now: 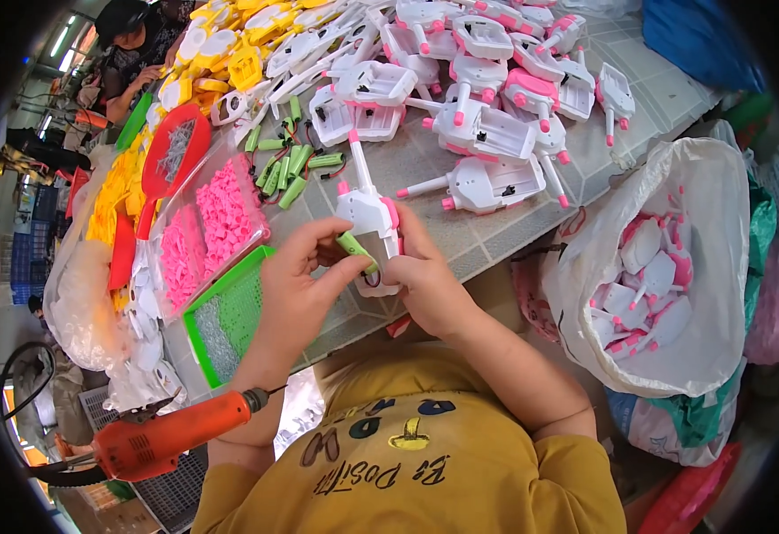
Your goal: Assembling plastic toy walkie-talkies by inserting internal components and closing the battery compartments.
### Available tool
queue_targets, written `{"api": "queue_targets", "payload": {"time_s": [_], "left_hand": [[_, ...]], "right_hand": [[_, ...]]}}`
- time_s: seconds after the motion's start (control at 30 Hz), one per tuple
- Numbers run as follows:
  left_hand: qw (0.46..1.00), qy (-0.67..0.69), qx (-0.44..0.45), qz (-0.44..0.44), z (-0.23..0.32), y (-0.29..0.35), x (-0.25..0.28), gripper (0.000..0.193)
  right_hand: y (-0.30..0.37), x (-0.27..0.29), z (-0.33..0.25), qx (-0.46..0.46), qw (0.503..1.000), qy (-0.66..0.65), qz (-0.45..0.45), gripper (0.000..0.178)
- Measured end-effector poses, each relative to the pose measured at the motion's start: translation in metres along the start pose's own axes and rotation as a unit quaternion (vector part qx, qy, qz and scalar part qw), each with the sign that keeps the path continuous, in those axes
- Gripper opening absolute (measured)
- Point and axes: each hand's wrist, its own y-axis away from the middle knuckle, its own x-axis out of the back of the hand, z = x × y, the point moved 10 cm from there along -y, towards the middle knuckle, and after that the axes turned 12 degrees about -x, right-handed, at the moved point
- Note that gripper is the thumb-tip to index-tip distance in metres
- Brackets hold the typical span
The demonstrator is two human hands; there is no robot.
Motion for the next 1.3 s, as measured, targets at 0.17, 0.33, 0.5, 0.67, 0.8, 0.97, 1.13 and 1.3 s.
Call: {"api": "queue_targets", "payload": {"time_s": [0.17, 0.33, 0.5, 0.67, 0.8, 0.97, 1.13, 1.3], "left_hand": [[0.996, -0.065, -0.046, -0.044, 0.015, -0.006, -0.010, 0.030], [0.974, -0.166, -0.153, -0.033, 0.036, -0.007, -0.012, 0.025], [0.995, -0.081, -0.054, -0.036, 0.015, -0.007, -0.011, 0.015], [0.981, -0.142, -0.122, -0.046, 0.027, -0.011, -0.009, 0.012], [0.999, -0.047, -0.020, 0.005, 0.014, -0.006, -0.004, 0.012], [0.979, -0.135, -0.140, -0.060, 0.035, -0.006, -0.010, 0.011], [0.960, -0.159, -0.230, 0.006, 0.058, 0.001, -0.005, 0.010], [0.978, -0.161, -0.121, 0.062, 0.023, -0.001, 0.017, 0.049]], "right_hand": [[0.002, -0.009, -0.002, 0.008, 0.995, -0.091, -0.050, 0.095], [0.003, -0.015, -0.004, 0.018, 0.988, -0.133, -0.077, 0.095], [0.001, -0.017, -0.003, 0.029, 0.987, -0.126, -0.092, 0.093], [0.002, -0.016, 0.000, 0.017, 0.987, -0.137, -0.088, 0.085], [0.002, -0.017, 0.001, 0.004, 0.987, -0.145, -0.062, 0.069], [0.001, -0.014, 0.001, 0.010, 0.991, -0.120, -0.066, 0.061], [0.001, -0.011, 0.002, -0.003, 0.991, -0.131, -0.010, 0.057], [-0.003, -0.006, -0.002, 0.016, 0.993, -0.119, -0.019, 0.060]]}}
